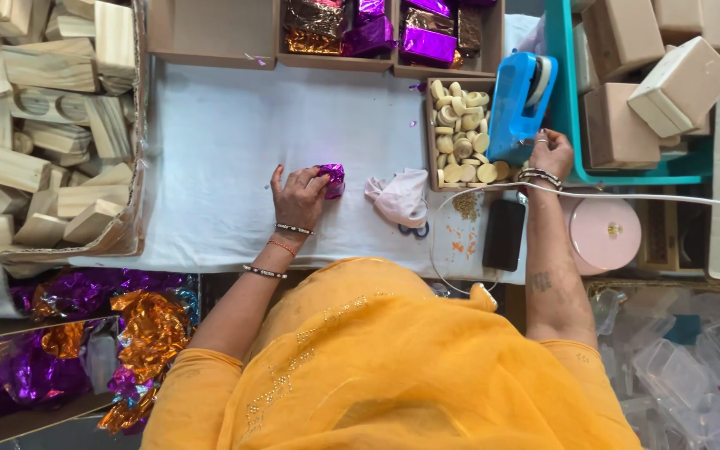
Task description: The person wraps rectangular wooden blocks in colorful decorative foil and secures them with tape at a workstation.
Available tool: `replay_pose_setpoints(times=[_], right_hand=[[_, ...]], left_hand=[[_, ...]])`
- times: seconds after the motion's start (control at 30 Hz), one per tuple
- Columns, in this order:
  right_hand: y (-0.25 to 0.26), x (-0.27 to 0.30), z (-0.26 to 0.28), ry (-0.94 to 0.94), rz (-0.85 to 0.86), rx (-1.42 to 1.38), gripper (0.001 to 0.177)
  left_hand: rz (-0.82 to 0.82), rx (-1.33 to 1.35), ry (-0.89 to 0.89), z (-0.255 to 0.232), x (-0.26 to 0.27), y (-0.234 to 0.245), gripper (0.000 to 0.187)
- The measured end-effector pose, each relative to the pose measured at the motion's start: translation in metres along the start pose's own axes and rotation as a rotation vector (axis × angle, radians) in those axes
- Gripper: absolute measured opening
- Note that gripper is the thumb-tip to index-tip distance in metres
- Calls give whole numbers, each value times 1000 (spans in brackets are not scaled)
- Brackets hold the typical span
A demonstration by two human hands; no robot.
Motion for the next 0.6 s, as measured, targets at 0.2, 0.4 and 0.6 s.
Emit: replay_pose_setpoints(times=[0.2, 0.4, 0.6], right_hand=[[-21, -14, -46, 29, 57, -225, 14], [-8, -2, -1, -190, 98, -177, 18], [-12, -6, -4, -208, 152, -194, 19]], left_hand=[[9, 4, -16, 0, -4, 0, 21], [23, 13, -35, 1, -2, 1, 22], [3, 27, -39, 1, -2, 0, 20]])
Point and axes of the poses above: each hand's wrist, its own x-axis away from the middle knuckle, its own y-axis out of the back of the hand, z = x × y, the point moved 8 cm from there along -x, towards the middle knuckle, and after that the axes turned 15 degrees about y, right-handed, at the moved point
